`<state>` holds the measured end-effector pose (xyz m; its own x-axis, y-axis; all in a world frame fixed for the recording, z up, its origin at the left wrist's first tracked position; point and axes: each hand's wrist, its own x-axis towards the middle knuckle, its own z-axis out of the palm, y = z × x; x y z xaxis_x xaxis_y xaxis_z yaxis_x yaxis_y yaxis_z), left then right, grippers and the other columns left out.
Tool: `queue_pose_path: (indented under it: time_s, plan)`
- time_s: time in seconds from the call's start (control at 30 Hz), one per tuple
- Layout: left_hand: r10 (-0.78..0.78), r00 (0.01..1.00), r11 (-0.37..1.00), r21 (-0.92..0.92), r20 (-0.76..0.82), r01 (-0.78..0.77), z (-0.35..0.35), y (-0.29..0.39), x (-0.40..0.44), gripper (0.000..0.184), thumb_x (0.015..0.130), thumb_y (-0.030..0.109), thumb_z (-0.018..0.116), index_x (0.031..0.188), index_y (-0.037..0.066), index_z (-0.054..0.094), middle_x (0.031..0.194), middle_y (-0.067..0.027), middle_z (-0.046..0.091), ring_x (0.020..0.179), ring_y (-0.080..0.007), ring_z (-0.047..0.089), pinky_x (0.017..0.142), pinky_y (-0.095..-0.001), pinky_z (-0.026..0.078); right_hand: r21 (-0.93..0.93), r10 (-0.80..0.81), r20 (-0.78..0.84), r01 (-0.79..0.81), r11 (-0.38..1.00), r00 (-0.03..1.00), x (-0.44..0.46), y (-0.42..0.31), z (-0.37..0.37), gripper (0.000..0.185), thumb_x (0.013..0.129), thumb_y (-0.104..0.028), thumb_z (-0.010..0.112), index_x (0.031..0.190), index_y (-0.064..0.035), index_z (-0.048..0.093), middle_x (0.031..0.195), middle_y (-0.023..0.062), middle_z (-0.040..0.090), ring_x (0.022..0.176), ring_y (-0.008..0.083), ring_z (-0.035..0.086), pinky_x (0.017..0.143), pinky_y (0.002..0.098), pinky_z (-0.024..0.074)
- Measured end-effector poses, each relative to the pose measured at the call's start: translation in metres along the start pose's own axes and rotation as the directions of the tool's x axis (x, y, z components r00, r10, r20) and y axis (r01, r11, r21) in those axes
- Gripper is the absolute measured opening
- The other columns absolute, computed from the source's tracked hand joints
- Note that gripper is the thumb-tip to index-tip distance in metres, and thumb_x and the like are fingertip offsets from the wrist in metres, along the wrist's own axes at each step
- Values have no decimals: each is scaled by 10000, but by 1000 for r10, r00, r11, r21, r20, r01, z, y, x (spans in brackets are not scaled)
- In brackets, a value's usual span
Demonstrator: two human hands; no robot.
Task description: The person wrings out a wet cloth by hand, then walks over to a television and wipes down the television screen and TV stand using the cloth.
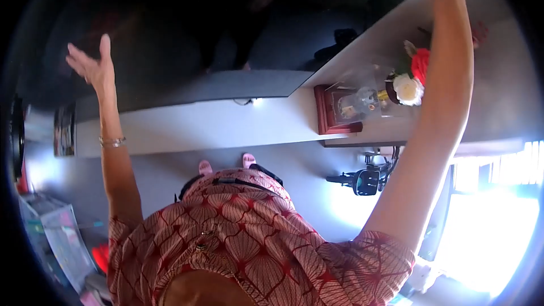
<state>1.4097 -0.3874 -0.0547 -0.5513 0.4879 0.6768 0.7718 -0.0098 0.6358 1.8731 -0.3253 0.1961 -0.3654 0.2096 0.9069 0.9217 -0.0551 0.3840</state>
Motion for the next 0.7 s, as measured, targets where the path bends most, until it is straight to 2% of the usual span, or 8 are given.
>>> queue_pose_path:
  time_s: [0.13,0.3,0.43,0.47,0.53,0.57,0.6,0.7]
  plan:
    - [35,999,996,-81,-3,-35,4,-7,1,846,741,500,554,1330,75,122,1358,-260,85,1273,-374,82,991,-479,185,-52,-158,139,167,985,978,-86,14,31,418,782,-327,465,1101,-60,506,1086,167,523,1052,310,467,902,432,344]
    - [-282,956,867,-406,80,290,-8,-16,-59,660,850,366,454,1325,48,127,1338,-155,203,1246,-234,203,1006,-328,175,-83,-471,276,509,857,838,-174,-24,30,424,762,-355,494,1085,-82,532,1103,120,527,1067,280,468,930,436,323]
    - [-425,853,821,-267,303,504,-16,-64,-152,637,846,366,449,1345,120,138,1335,-153,228,1052,-190,379,882,-292,314,-32,-683,343,734,678,645,-235,-57,24,429,746,-378,518,1072,-100,553,1117,83,530,1079,256,469,952,438,306]
    - [-442,832,822,-221,334,525,-22,-67,-177,602,857,404,398,1314,75,186,1324,-207,225,1140,-287,374,905,-348,349,14,-720,340,762,647,605,-253,-59,25,431,742,-383,524,1069,-105,558,1121,73,531,1082,250,469,957,439,302]
    - [-548,727,750,-141,414,646,-35,-77,-217,584,863,414,387,1318,103,193,1321,-208,234,1119,-289,402,865,-345,393,366,-735,239,642,673,634,-303,-43,45,399,730,-330,544,1066,-114,551,1098,82,536,1069,281,469,952,445,305]
    - [-591,679,710,-120,436,694,-39,-85,-236,583,862,418,389,1319,111,196,1317,-209,238,1113,-285,405,852,-343,404,461,-747,415,587,665,520,-310,-46,43,420,712,-306,567,1086,-117,535,1094,107,532,1048,298,478,946,457,306]
    - [-603,670,697,-122,433,706,-46,-90,-252,583,862,418,389,1319,111,196,1317,-209,238,1113,-285,405,852,-343,404,614,-721,433,409,675,541,-336,-37,58,437,696,-281,576,1098,-115,525,1105,122,521,1051,302,470,944,449,312]
    - [-700,522,551,-98,487,829,-69,-97,-297,578,867,397,406,1319,105,194,1295,-201,280,1069,-269,444,823,-328,420,695,-812,350,452,559,466,-348,-63,53,421,720,-270,560,1101,-95,518,1140,121,499,1087,277,440,953,414,304]
